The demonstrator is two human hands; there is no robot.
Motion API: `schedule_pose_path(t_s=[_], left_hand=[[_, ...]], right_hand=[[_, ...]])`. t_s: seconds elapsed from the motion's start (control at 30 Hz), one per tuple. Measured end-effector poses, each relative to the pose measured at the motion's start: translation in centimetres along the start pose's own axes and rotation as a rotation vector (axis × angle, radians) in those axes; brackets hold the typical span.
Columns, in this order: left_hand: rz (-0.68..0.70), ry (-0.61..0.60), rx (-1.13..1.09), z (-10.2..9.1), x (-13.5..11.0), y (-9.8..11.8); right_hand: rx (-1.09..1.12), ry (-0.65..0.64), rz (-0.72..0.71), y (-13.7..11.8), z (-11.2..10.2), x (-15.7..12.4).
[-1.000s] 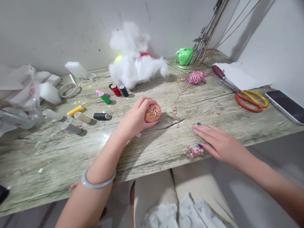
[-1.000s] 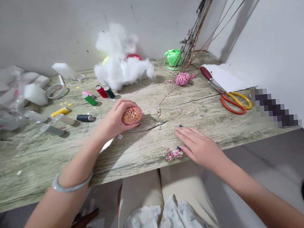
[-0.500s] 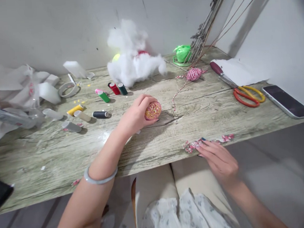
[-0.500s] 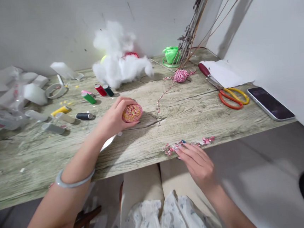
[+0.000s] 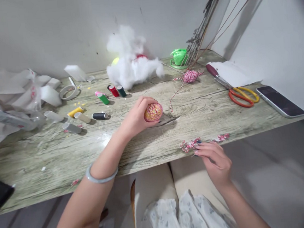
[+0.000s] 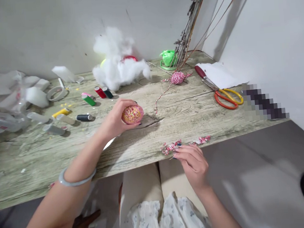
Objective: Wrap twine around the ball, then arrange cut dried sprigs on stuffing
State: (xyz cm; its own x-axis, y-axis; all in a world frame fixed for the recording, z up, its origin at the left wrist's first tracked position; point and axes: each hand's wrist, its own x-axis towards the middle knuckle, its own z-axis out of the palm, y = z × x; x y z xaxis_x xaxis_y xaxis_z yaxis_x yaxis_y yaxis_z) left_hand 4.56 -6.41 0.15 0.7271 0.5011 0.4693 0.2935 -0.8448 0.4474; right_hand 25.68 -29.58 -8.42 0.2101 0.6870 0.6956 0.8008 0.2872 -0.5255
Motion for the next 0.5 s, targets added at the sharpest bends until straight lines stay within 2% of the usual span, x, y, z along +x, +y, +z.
schedule_pose_path(t_s=[0.17,0.23,0.3,0.43,0.5], left_hand=[[0.063,0.076,-0.106,0.4,0.0,0.4],[0.073,0.082,-0.133,0.4,0.0,0.6],[0.088,0.077,-0.154,0.3,0.0,0.7],[0.075,0.064,-0.201,0.2,-0.1,0.4],[0.048,0.057,-0.231,0.3,-0.2,0.1]], right_hand=[[0.096,-0.12,0.137,-0.5,-0.6,4.2],[0.125,-0.061,0.179,-0.2,-0.6,7.2],[0.259,-0.043,0.154,0.0,-0.2,10.8],[0.447,-0.313,0.14,0.3,1.7,18.1],[0.524,-0.454,0.218,0.8,3.5,20.8]])
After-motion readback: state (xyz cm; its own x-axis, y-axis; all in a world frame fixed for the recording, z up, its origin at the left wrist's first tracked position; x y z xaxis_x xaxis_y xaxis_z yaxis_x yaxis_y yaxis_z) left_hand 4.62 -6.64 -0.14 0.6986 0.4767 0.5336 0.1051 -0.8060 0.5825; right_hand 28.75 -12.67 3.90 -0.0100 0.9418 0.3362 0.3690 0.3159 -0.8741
